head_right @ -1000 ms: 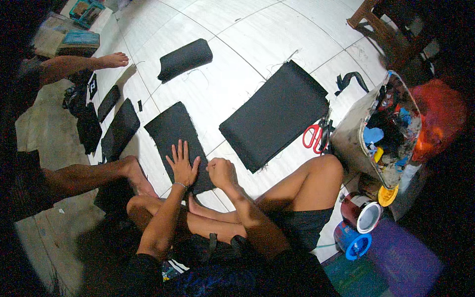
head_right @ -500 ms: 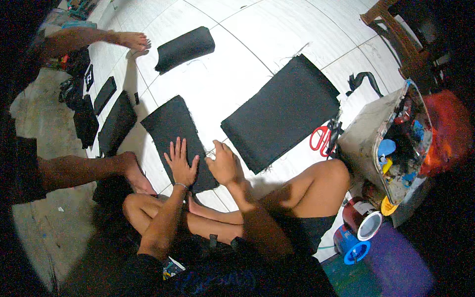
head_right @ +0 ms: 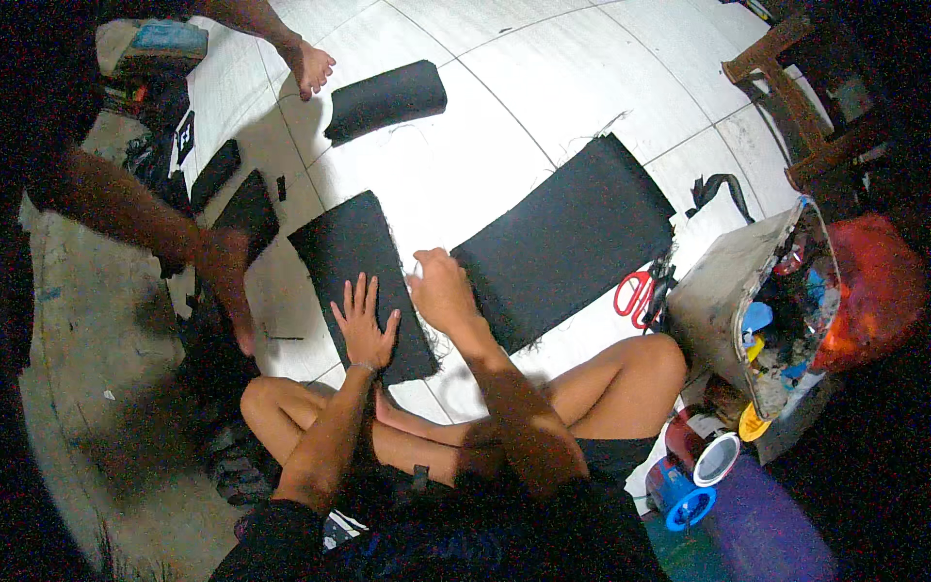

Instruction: The person sits on the floor and uses red-handled scissors to trim the edges of black fabric pieces. They pick up a piece, cut along the sides to remove loose threads, and place the trimmed fabric onto a stack.

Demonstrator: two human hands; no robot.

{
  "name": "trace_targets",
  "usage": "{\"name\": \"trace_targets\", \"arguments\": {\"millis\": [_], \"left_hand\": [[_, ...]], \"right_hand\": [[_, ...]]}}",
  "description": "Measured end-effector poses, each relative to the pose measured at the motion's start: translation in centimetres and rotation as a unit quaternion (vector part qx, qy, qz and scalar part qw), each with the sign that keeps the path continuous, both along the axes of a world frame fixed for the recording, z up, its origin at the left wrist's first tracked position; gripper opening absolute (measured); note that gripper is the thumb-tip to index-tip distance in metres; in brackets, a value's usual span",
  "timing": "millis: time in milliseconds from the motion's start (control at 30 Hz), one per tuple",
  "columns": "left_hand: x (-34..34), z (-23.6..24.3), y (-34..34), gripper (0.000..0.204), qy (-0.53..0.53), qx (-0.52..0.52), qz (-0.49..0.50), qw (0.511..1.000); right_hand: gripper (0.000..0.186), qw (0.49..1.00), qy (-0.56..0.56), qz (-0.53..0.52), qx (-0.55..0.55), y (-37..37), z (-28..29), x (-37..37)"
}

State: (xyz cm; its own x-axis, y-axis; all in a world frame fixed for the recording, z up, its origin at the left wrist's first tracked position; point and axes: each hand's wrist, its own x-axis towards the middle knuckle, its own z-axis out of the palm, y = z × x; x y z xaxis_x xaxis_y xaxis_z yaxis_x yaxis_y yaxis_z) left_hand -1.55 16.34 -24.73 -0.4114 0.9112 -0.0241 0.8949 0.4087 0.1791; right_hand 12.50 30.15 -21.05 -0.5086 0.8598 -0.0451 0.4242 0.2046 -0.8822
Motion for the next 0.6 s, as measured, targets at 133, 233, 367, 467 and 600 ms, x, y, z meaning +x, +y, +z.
{"name": "trace_targets", "arguments": {"millis": [133,233,367,467,600], "left_hand": [[0.0,0.3,0.4,0.067,-0.012,0.004,0.005,1.0],[-0.2,-0.1,0.3,0.067,-0.01,0.019,0.001,1.0],[-0.1,-0.3,-0.3,0.066,-0.019,0.025,0.017,0.999],[-0.2,0.0,-0.1,0.065,-0.02,0.029,0.017,0.999],[0.1,0.1,0.3,0.065,-0.026,0.026,0.013,0.999]], "right_hand": [[0.049,0.993,-0.066,0.06,-0.074,0.5,-2.5,-2.8],[0.026,0.988,-0.023,0.051,-0.141,1.5,-4.8,-3.7],[0.016,0.986,-0.037,-0.009,-0.164,4.8,-2.7,-3.2],[0.018,0.994,-0.017,-0.034,-0.1,5.5,-2.6,-4.5],[0.026,0.982,-0.063,0.04,-0.176,5.0,-4.4,-7.0]]}}
